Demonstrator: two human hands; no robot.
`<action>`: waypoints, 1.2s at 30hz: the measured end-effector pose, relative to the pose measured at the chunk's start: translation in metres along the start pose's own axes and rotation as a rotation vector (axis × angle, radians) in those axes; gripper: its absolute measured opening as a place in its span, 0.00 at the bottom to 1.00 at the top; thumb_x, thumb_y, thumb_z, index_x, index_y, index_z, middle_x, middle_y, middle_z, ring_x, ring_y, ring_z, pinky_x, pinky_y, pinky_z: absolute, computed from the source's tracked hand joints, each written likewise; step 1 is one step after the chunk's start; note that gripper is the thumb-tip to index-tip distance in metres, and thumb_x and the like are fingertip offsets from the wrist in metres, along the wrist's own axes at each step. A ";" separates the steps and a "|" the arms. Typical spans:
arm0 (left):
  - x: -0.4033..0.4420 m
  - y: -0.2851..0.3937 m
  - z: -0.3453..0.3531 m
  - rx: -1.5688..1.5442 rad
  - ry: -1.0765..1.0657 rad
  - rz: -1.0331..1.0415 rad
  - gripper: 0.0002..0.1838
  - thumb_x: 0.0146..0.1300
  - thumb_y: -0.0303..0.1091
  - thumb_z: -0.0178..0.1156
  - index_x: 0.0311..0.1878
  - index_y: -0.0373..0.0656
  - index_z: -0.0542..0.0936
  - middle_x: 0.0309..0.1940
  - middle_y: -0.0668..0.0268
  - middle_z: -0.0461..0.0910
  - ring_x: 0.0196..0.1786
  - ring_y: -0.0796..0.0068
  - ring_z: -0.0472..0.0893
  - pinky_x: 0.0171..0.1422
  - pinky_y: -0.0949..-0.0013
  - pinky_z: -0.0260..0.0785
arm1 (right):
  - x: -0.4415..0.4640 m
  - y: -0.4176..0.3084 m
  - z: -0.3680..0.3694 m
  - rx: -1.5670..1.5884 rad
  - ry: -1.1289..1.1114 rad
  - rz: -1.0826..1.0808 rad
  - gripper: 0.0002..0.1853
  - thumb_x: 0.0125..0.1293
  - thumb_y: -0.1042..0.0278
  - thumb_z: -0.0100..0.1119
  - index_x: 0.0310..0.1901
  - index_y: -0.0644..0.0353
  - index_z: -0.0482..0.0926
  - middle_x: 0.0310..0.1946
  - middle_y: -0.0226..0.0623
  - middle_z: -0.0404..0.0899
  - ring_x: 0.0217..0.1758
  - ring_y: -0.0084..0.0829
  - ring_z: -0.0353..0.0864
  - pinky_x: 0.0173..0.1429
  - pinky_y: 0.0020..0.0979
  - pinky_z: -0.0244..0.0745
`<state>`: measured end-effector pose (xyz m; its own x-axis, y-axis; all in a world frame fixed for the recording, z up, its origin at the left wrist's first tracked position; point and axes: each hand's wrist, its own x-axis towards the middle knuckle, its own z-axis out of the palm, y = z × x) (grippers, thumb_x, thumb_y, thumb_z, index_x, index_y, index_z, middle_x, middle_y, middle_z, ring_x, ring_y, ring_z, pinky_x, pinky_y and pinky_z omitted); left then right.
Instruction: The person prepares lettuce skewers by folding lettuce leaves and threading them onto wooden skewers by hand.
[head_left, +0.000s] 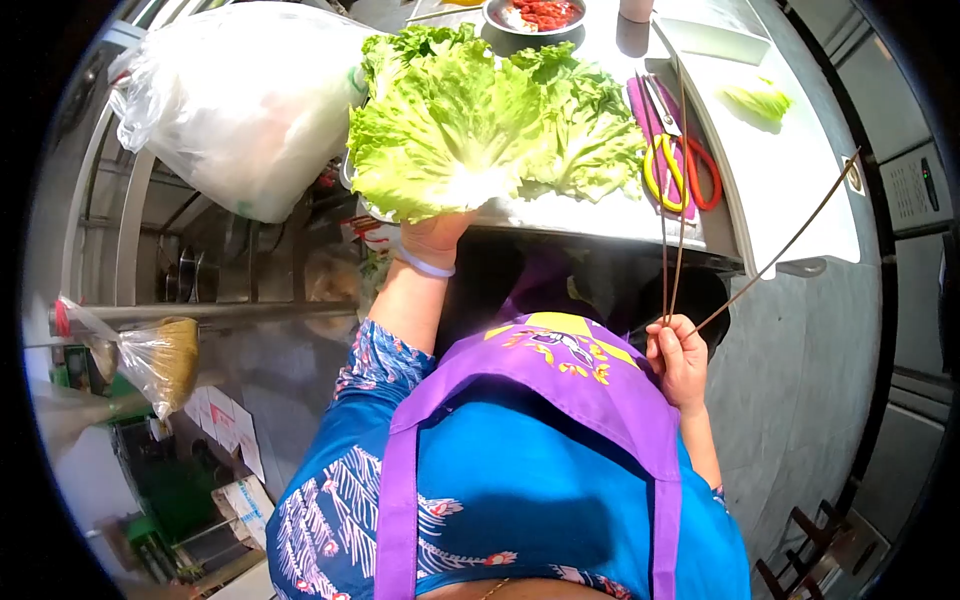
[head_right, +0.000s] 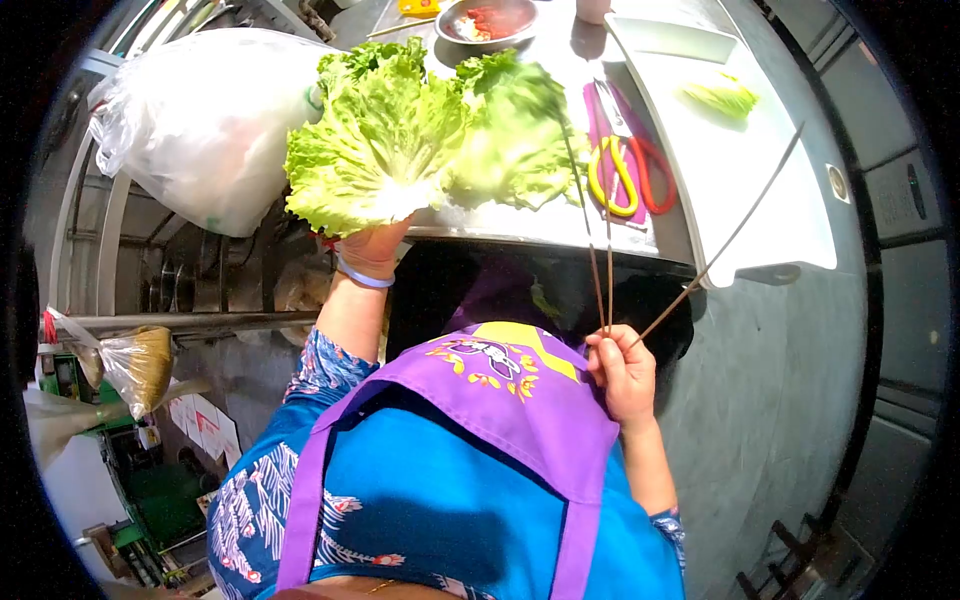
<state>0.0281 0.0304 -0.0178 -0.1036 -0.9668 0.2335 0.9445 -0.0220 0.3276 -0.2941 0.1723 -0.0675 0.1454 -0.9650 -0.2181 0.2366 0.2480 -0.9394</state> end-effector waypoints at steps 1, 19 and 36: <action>0.000 0.001 -0.001 0.000 0.004 0.002 0.35 0.64 0.53 0.55 0.72 0.53 0.59 0.73 0.64 0.54 0.74 0.54 0.51 0.75 0.39 0.41 | 0.001 0.000 0.001 -0.001 -0.002 0.004 0.08 0.72 0.69 0.48 0.42 0.62 0.75 0.24 0.27 0.73 0.20 0.12 0.61 0.24 0.14 0.56; 0.001 -0.002 -0.002 0.128 0.097 0.081 0.37 0.66 0.57 0.50 0.71 0.45 0.57 0.70 0.59 0.59 0.71 0.58 0.58 0.75 0.54 0.48 | 0.029 -0.018 0.014 0.057 -0.142 0.125 0.04 0.63 0.73 0.57 0.38 0.63 0.76 0.24 0.22 0.70 0.22 0.11 0.62 0.25 0.17 0.55; -0.040 -0.021 -0.017 1.393 -0.120 0.193 0.24 0.69 0.44 0.48 0.65 0.43 0.66 0.61 0.60 0.70 0.60 0.60 0.73 0.69 0.56 0.61 | 0.098 -0.031 0.122 0.444 -0.191 0.116 0.10 0.67 0.63 0.56 0.29 0.55 0.70 0.14 0.21 0.62 0.13 0.16 0.57 0.18 0.21 0.51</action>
<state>0.0183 0.0652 -0.0497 -0.1018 -0.8968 0.4306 -0.1240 0.4409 0.8889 -0.1704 0.0802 -0.0275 0.3584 -0.9065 -0.2234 0.5891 0.4052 -0.6992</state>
